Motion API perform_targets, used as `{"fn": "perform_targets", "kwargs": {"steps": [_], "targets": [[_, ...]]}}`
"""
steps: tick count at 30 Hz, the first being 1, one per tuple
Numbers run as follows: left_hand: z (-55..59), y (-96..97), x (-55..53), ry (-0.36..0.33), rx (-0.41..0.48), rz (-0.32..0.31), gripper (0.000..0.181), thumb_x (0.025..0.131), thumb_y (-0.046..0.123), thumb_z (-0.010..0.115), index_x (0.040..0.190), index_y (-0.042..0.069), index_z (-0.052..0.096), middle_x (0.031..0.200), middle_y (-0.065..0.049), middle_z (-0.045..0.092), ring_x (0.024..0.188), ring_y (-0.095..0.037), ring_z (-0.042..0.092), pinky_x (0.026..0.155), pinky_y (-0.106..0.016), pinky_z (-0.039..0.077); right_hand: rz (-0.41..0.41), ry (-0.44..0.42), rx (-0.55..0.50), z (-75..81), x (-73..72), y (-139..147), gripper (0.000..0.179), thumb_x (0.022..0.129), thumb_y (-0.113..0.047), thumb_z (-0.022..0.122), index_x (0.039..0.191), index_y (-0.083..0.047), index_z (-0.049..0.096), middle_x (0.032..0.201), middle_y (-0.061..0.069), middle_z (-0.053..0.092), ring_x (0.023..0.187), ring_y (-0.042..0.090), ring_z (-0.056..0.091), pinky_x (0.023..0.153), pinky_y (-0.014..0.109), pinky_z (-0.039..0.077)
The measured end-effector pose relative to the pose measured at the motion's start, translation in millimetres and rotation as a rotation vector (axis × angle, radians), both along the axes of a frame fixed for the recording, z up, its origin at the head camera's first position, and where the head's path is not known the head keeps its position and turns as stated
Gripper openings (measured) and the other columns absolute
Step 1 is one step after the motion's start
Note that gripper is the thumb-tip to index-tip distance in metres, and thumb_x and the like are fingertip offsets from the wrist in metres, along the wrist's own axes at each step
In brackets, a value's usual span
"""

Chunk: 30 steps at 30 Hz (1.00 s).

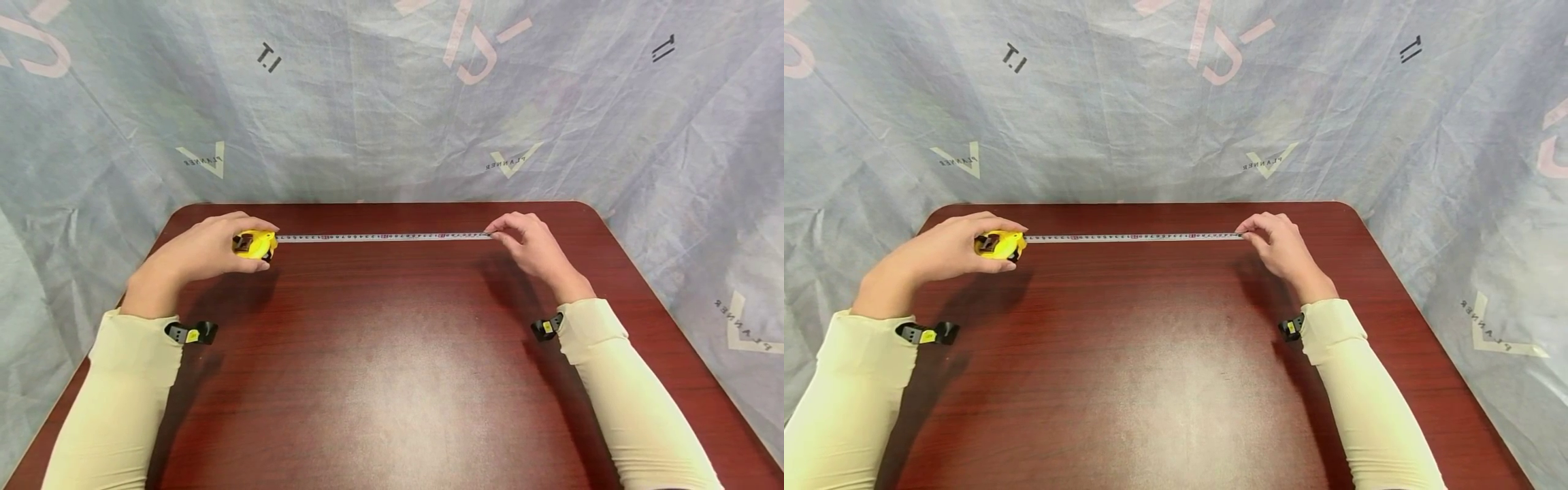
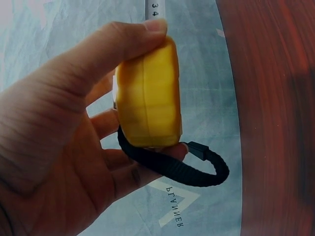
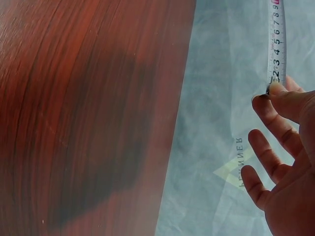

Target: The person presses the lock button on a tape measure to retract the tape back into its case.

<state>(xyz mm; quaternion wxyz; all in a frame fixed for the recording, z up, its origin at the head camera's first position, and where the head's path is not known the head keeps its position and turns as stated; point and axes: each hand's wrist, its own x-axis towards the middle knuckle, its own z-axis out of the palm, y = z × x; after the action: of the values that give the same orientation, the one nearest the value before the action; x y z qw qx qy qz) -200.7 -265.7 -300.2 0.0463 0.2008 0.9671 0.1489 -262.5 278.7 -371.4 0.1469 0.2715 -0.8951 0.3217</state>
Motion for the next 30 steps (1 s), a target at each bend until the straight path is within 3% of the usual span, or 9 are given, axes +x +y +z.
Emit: {"fn": "perform_targets", "kwargs": {"steps": [20, 30], "targets": [[-1.5, 7.5, -5.6, 0.025, 0.005, -0.026, 0.059, 0.084, 0.032, 0.086, 0.138, 0.018, 0.065, 0.123, -0.006, 0.063, 0.101, -0.025, 0.058, 0.085, -0.046, 0.046, 0.013, 0.003, 0.013, 0.5, -4.7, -9, 0.014, 0.092, 0.003, 0.074, 0.102, -0.007, 0.075, 0.103, 0.007, 0.073, 0.105, 0.033, 0.056, 0.094, 0.05, 0.036], [-1.0, 11.0, -6.2, 0.006, 0.018, -0.015, 0.059, 0.085, 0.033, 0.086, 0.138, 0.018, 0.064, 0.125, -0.007, 0.061, 0.101, -0.026, 0.058, 0.084, -0.046, 0.047, 0.013, 0.001, 0.018, 2.2, -5.4, -13, 0.011, 0.094, 0.0, 0.073, 0.103, -0.007, 0.075, 0.103, 0.007, 0.073, 0.103, 0.033, 0.055, 0.092, 0.05, 0.037]]}}
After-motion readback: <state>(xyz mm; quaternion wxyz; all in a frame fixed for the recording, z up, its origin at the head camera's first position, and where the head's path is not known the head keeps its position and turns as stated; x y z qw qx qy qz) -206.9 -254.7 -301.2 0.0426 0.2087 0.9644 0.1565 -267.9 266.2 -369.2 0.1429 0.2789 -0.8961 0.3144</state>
